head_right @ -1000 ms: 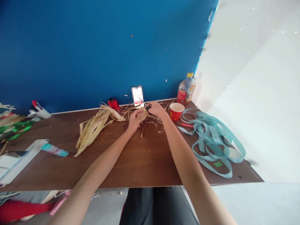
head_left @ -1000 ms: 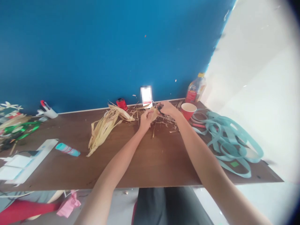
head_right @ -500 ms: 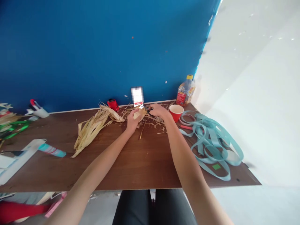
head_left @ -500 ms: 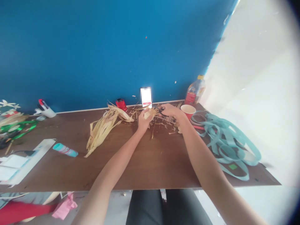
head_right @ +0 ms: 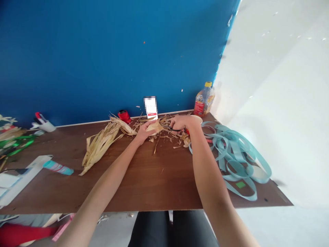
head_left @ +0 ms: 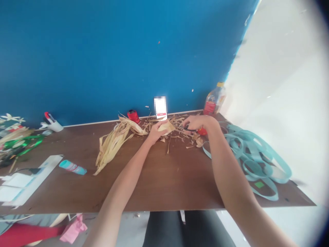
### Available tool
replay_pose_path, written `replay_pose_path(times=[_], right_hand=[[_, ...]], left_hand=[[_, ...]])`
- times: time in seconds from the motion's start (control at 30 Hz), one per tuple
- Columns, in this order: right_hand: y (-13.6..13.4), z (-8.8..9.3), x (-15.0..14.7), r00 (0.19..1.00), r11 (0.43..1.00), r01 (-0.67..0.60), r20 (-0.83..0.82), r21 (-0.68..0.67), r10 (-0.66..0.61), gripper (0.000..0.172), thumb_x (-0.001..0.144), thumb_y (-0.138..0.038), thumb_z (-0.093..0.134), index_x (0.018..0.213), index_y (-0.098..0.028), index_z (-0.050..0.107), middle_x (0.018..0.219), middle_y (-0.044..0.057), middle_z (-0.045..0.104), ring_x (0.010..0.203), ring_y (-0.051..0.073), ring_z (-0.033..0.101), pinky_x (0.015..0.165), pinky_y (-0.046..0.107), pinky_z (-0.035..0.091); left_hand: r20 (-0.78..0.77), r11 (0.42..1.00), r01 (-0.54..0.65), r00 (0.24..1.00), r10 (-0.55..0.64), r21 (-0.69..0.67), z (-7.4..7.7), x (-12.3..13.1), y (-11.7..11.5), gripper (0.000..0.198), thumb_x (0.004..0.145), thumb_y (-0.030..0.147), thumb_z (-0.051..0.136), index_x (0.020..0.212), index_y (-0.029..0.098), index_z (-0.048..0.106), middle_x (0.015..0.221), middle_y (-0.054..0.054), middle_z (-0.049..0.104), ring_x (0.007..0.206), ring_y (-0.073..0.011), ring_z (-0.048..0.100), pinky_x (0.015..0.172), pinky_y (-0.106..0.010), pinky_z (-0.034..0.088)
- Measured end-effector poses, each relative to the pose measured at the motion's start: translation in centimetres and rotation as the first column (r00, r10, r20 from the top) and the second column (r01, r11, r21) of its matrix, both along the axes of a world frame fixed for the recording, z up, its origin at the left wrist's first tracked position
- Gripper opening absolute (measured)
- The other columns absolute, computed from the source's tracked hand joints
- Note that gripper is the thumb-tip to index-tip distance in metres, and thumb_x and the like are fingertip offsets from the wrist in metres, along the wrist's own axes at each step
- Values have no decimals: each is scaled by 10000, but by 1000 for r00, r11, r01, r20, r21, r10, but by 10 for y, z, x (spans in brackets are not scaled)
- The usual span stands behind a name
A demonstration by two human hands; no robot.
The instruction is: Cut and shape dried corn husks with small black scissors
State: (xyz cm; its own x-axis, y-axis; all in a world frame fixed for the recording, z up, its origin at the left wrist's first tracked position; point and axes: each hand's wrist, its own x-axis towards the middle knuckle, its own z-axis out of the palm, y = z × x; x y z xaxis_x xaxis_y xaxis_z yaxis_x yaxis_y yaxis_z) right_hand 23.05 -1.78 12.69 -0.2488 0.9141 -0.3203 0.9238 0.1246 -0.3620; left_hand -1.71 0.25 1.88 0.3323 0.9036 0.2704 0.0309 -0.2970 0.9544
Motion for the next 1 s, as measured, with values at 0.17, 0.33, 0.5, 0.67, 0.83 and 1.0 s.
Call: replay_pose_path(times=[0.17, 0.33, 0.5, 0.67, 0.83, 1.0], right_hand=[[-1, 4, 3, 999, 986, -32, -31, -165, 27, 529, 595, -346, 790, 1114, -345, 683, 902, 20, 699, 690, 201, 639, 555, 283, 445], [-12, 17, 1, 999, 988, -19, -45, -155, 12, 555, 587, -341, 790, 1127, -298, 674, 936, 35, 698, 728, 221, 645, 568, 288, 467], [-20, 26, 1, 1000, 991, 21, 1, -134, -21, 523, 588, -343, 774, 1101, -290, 687, 1022, 36, 696, 812, 231, 657, 606, 280, 489], [-24, 30, 3, 998, 989, 54, 22, -140, -52, 456, 593, -353, 759, 1044, -315, 702, 1013, 11, 703, 835, 225, 659, 610, 267, 495], [-22, 26, -2, 1000, 978, 22, -8, -206, -24, 434, 593, -330, 767, 1020, -282, 714, 819, 19, 703, 714, 198, 635, 569, 270, 471], [-12, 12, -9, 1000, 962, -15, -9, -272, 13, 464, 606, -372, 782, 1057, -296, 706, 652, 16, 644, 587, 177, 592, 519, 287, 430]], left_hand=[[-16, 991, 121, 992, -122, -64, 5, -3, -3, 609, 654, 309, 797, 1231, 181, 653, 1352, -119, 584, 1181, -286, 570, 1003, -397, 440], [8, 983, 143, 990, -143, -111, 10, -2, -7, 624, 639, 293, 808, 1237, 209, 652, 1369, -108, 572, 1161, -282, 583, 972, -386, 462], [52, 972, 169, 985, -162, -165, 9, -1, -10, 614, 632, 294, 816, 1218, 205, 659, 1341, -106, 588, 1106, -258, 608, 920, -355, 488], [110, 968, 168, 983, -149, -186, 7, -2, -9, 656, 622, 287, 821, 1246, 202, 640, 1317, -111, 601, 1064, -241, 622, 891, -343, 499], [85, 955, 232, 972, -219, -186, 11, -6, -11, 640, 617, 293, 820, 1231, 206, 658, 1309, -115, 603, 1047, -241, 630, 900, -359, 501], [37, 945, 275, 961, -273, -177, 13, -7, -12, 618, 617, 291, 817, 1212, 207, 672, 1303, -114, 605, 1079, -262, 619, 906, -372, 502]])
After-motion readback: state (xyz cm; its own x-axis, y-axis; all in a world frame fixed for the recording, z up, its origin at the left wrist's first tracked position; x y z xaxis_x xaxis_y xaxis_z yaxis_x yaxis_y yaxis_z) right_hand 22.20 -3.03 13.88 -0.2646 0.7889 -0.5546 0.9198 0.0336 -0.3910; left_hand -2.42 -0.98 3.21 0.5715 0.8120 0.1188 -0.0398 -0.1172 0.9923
